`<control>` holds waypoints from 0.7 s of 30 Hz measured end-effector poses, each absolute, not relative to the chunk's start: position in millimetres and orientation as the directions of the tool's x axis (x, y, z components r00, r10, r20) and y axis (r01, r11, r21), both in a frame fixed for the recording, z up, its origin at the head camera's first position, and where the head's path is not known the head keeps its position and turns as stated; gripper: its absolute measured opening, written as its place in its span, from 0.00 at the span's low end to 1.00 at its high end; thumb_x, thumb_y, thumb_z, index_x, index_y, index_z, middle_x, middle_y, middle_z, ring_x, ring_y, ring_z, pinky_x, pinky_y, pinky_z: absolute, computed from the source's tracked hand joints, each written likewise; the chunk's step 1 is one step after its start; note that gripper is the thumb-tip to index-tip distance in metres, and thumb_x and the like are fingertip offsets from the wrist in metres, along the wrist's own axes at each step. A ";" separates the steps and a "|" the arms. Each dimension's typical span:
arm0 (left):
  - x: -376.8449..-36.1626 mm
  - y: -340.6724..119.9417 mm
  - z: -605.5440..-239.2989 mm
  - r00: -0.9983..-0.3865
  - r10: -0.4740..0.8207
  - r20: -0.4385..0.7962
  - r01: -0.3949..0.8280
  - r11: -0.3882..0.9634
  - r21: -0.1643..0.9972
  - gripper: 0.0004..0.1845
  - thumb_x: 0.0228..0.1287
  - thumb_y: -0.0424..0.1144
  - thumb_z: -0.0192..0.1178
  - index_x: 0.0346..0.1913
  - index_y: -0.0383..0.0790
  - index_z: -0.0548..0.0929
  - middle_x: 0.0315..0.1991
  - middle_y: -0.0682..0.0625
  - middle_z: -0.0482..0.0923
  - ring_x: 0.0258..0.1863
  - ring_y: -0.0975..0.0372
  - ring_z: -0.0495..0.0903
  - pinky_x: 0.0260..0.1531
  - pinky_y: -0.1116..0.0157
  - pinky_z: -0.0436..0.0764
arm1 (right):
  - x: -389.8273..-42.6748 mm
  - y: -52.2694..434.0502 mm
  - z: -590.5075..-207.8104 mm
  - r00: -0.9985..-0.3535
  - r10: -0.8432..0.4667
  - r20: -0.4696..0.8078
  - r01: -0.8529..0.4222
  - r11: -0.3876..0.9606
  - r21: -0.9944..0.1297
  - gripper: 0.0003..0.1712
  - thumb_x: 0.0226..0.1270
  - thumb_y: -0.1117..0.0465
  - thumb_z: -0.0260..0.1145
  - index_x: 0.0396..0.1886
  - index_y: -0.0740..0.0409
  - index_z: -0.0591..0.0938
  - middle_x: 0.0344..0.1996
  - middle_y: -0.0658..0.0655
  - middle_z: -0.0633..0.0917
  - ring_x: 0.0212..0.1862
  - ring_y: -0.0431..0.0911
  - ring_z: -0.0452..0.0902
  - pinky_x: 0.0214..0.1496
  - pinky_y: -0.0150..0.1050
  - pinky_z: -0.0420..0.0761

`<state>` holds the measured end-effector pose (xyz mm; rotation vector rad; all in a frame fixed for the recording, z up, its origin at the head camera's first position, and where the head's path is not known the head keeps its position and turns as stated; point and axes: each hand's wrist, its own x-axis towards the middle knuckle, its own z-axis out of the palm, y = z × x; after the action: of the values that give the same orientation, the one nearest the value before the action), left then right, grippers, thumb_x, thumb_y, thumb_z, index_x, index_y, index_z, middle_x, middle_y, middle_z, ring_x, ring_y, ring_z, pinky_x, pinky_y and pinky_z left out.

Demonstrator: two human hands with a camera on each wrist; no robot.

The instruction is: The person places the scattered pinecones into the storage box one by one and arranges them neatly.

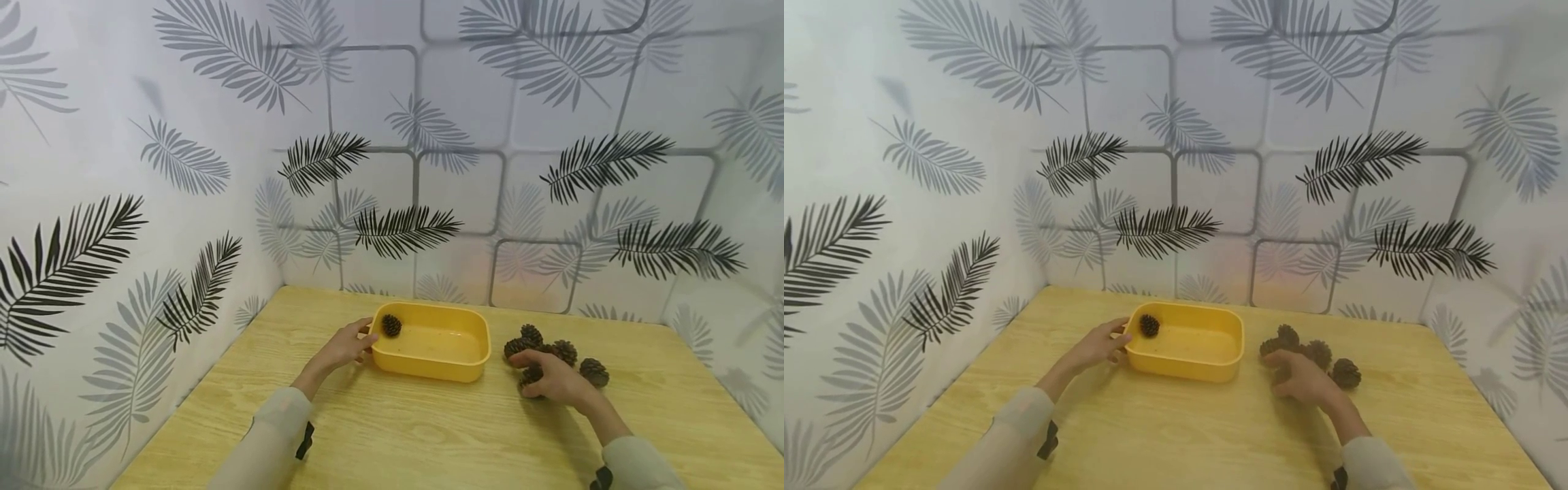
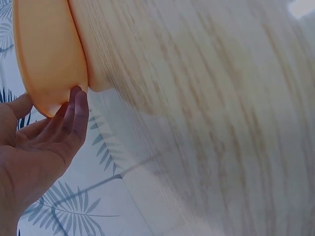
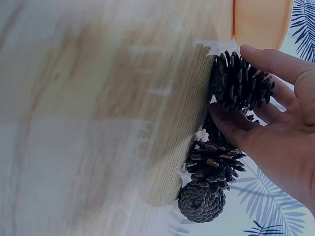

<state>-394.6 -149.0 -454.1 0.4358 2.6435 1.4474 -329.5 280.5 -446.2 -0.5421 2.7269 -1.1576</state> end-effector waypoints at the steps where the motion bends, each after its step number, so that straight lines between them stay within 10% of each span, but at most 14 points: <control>1: -394.3 -148.8 -454.3 -0.955 0.292 0.052 0.201 0.509 0.837 0.31 0.83 0.38 0.54 0.80 0.31 0.60 0.70 0.28 0.70 0.47 0.47 0.87 0.39 0.54 0.88 | -329.1 280.8 -446.2 -0.927 -0.374 0.026 -0.280 0.643 -0.713 0.35 0.58 0.72 0.75 0.67 0.70 0.76 0.62 0.72 0.79 0.66 0.71 0.71 0.63 0.65 0.76; 21: -393.9 -147.3 -454.7 -0.956 0.286 0.057 0.204 0.515 0.833 0.31 0.82 0.38 0.54 0.80 0.30 0.61 0.69 0.30 0.71 0.46 0.50 0.86 0.40 0.54 0.87 | -324.3 283.0 -444.9 -0.950 -0.312 -0.006 -0.218 0.677 -0.703 0.30 0.62 0.67 0.76 0.63 0.65 0.79 0.67 0.74 0.74 0.71 0.76 0.62 0.64 0.71 0.71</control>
<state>-393.9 -147.3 -454.7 0.4314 2.6573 1.4428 -324.3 283.0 -444.9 -0.4381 2.7600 -1.1332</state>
